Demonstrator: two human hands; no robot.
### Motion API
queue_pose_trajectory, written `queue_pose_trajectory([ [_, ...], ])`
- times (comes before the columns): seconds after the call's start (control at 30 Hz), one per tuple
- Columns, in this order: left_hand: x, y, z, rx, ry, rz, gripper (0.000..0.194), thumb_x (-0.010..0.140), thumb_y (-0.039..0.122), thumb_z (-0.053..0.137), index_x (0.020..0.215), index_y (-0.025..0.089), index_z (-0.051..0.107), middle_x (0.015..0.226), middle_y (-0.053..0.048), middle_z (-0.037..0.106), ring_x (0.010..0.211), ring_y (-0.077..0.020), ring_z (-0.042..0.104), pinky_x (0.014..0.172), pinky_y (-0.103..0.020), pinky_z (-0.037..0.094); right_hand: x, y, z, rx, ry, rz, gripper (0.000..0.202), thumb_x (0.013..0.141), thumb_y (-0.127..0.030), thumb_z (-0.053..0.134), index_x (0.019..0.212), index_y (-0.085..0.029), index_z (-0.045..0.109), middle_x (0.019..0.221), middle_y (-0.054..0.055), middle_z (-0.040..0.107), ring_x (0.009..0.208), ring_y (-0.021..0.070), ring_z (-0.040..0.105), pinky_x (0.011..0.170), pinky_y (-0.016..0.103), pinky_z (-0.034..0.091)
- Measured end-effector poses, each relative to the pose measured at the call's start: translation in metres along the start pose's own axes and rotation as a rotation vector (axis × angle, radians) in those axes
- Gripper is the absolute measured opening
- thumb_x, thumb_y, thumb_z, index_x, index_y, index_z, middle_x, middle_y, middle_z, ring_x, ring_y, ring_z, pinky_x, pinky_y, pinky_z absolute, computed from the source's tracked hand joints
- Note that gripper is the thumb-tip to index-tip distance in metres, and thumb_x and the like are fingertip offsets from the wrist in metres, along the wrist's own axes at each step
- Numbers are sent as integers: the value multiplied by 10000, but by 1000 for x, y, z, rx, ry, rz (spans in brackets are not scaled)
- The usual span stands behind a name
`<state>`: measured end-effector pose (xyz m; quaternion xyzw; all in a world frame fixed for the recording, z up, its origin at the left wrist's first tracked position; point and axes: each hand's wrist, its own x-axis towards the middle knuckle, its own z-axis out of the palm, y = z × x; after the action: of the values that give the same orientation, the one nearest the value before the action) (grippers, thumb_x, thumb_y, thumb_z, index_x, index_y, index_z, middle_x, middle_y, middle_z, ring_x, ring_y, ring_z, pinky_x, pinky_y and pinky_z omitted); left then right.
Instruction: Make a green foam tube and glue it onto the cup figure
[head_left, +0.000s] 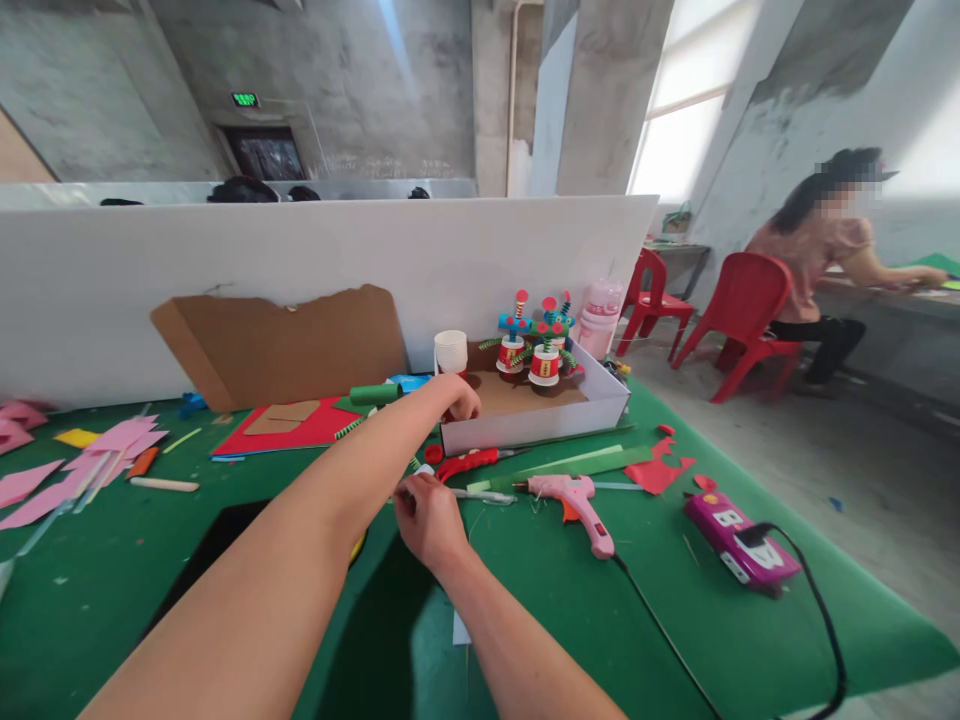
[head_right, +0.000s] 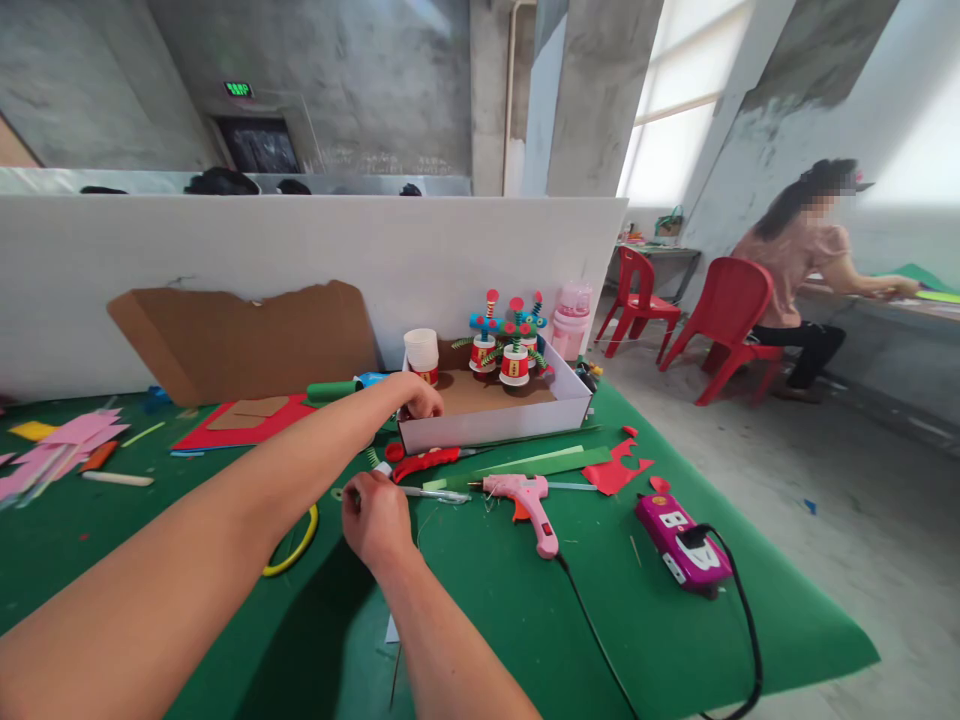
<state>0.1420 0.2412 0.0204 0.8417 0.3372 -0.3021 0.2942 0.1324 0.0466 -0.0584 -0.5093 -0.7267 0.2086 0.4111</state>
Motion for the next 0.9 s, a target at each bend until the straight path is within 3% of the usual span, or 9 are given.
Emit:
queue_pose_trajectory([
  [0.1,-2,5,1,56,-63,-108,479,526,169,691,1002,226,694,780,-74,687,679,-243,621,619,-368,527,0,1,1,-2,0,5,168,702,-26,518,675,-183,570,659,-5,532,605,121,503,574,203,374],
  [0.27,-7,13,-1,87,-111,-151,463,529,141,680,979,247,696,736,-54,677,666,-233,614,633,-368,524,-1,1,1,-6,5,-7,162,717,-37,517,680,-186,570,651,-11,529,606,120,509,582,205,381],
  [0.47,-6,16,-5,140,-59,-206,435,500,67,640,905,218,691,581,-28,613,596,-228,584,625,-397,518,0,0,1,-3,-4,3,157,729,-50,515,706,-189,585,681,-2,551,603,116,518,578,200,391],
  [0.67,-14,0,-13,11,-30,-87,267,527,162,695,772,202,597,586,18,539,604,-181,578,619,-339,521,-1,-1,0,-20,-18,-1,153,739,-61,515,702,-189,590,652,-6,538,622,126,526,591,208,390],
  [0.9,-40,-13,-19,-429,124,97,341,575,313,732,778,195,485,781,15,605,623,-97,509,620,-246,459,-1,-1,-2,-23,-26,-14,123,765,-98,527,730,-188,603,673,5,560,618,128,530,577,213,393],
])
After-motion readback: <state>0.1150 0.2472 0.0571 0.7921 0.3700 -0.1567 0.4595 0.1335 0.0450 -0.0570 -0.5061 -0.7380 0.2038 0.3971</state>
